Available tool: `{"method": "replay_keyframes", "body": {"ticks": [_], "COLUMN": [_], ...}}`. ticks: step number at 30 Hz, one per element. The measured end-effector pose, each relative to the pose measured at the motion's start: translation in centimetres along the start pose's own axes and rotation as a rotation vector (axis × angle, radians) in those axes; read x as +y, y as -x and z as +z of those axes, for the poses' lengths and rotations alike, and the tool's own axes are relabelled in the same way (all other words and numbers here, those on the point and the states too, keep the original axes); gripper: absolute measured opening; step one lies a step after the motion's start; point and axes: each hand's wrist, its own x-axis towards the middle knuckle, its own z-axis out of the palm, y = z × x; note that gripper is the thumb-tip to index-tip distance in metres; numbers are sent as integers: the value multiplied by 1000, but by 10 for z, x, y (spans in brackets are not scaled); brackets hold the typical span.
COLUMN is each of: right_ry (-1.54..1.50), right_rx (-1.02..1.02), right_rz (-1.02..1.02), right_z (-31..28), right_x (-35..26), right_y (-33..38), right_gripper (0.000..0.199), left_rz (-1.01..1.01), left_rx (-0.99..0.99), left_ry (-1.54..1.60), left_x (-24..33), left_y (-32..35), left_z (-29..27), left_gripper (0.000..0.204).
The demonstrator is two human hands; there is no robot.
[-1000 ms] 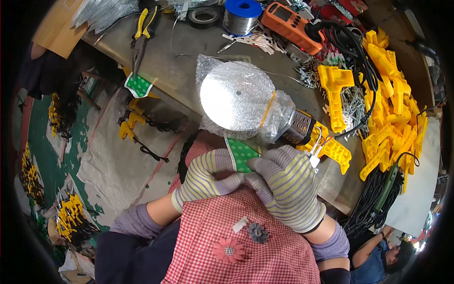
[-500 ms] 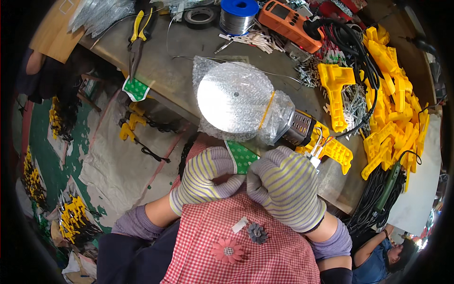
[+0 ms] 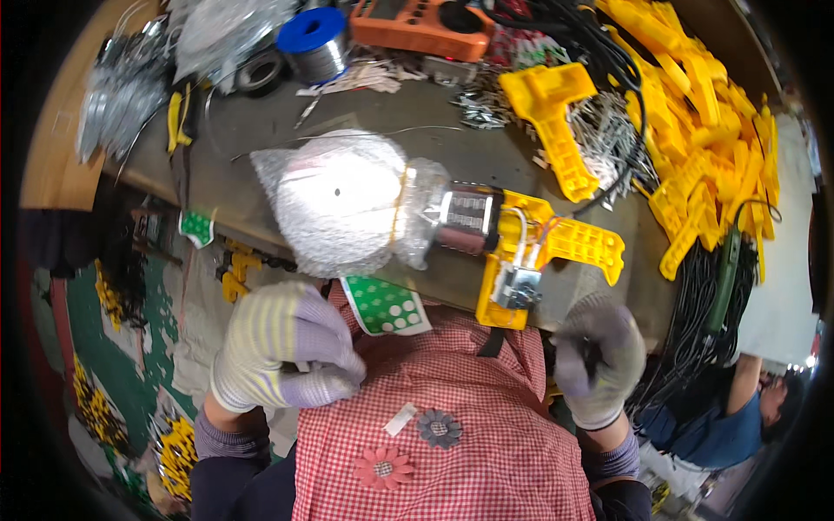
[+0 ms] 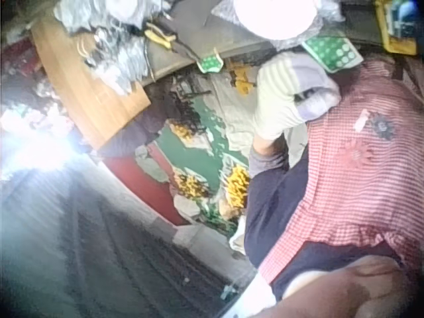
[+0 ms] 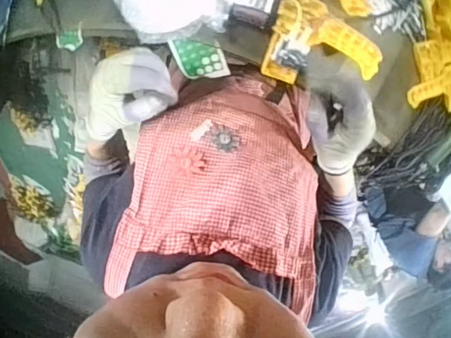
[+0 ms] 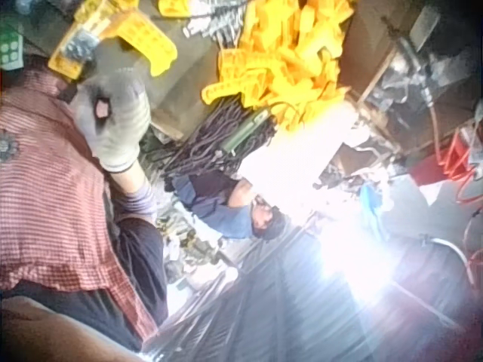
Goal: Assembling and soldering internal components into a yellow plastic tool housing.
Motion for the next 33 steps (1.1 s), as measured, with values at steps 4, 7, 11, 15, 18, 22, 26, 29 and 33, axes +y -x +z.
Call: {"method": "replay_keyframes", "body": {"ticks": [4, 7, 11, 15, 18, 22, 26, 29, 33], "right_ry": [98, 117, 233, 72, 136, -77, -164, -255, -316], "right_rx": [87, 129, 44, -243, 1, 77, 20, -12, -66], "right_rz": [103, 133, 67, 199, 56, -18, -26, 238, 252], "right_z": [16, 29, 32, -3, -22, -14, 18, 36, 48], "right_x": [20, 28, 23, 4, 13, 24, 38, 42, 34], "right_y": [11, 12, 2, 5, -28, -80, -127, -149, -178], "right_gripper": [26, 22, 18, 15, 15, 21, 36, 49, 51], "left_rz": [356, 423, 456, 427, 406, 415, 424, 456, 472], "left_rx": [191, 92, 13, 0, -37, 15, 71, 88, 103], "left_ry": [-563, -680, -674, -620, -630, -664, -573, -581, -618], "left_x": [20, 16, -2, 6, 3, 7, 5, -1, -1], "left_y": [-89, -132, -140, -141, -144, -137, -130, -129, -125], "left_z": [9, 19, 30, 31, 27, 30, 33, 38, 41], "left_gripper": [36, 40, 42, 41, 42, 30, 24, 22, 25]}}
